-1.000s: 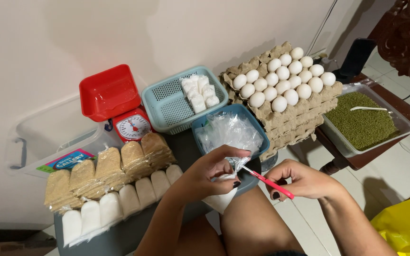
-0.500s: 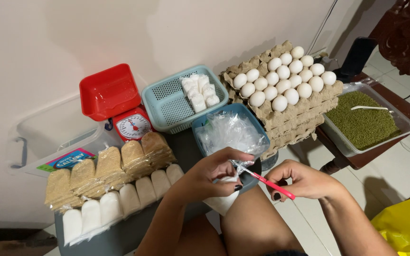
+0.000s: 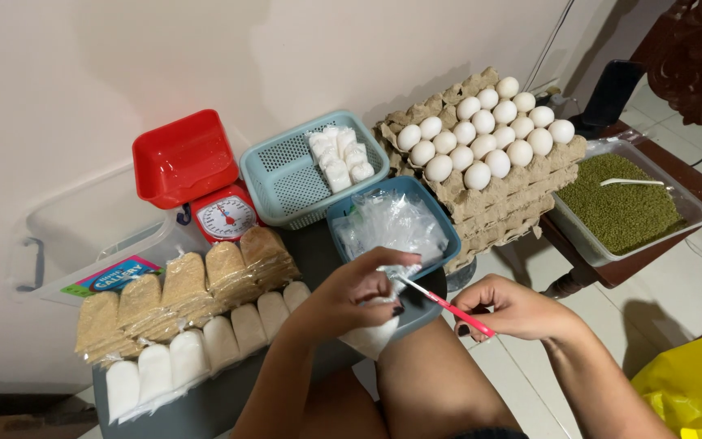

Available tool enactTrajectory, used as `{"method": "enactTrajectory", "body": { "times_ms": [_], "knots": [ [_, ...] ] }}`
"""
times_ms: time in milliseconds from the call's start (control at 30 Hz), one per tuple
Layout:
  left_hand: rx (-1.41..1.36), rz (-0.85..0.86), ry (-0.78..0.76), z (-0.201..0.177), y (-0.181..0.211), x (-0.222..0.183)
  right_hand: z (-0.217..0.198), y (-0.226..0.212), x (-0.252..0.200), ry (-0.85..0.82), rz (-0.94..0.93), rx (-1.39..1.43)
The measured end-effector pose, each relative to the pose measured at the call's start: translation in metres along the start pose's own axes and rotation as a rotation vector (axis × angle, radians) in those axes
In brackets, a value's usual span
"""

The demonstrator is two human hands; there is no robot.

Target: Trimming the excess plastic from the tops of small sealed bags using scissors

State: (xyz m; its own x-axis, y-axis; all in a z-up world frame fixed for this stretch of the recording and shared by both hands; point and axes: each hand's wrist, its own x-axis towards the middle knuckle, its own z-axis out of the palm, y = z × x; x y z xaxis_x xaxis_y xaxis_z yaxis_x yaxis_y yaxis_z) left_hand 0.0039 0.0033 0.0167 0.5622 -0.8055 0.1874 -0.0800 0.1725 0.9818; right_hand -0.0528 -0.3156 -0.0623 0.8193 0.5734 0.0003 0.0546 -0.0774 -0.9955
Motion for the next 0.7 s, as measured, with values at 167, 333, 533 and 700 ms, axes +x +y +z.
{"method": "enactTrajectory", "body": {
  "times_ms": [167,333,533,700],
  "knots": [
    [-0.044,-0.100,0.219,-0.036,-0.034,0.001,-0.010,0.038,-0.027,0.106,-0.053,0.031],
    [-0.036,-0.080,0.349,-0.071,-0.069,0.025,-0.022,0.063,-0.049,0.257,-0.065,0.073],
    [0.087,-0.138,0.340,-0.061,-0.092,0.073,-0.015,0.056,-0.056,0.350,-0.078,0.090],
    [0.783,-0.462,0.107,-0.057,-0.125,0.107,-0.014,0.056,-0.059,0.389,-0.089,0.103]
  ]
}}
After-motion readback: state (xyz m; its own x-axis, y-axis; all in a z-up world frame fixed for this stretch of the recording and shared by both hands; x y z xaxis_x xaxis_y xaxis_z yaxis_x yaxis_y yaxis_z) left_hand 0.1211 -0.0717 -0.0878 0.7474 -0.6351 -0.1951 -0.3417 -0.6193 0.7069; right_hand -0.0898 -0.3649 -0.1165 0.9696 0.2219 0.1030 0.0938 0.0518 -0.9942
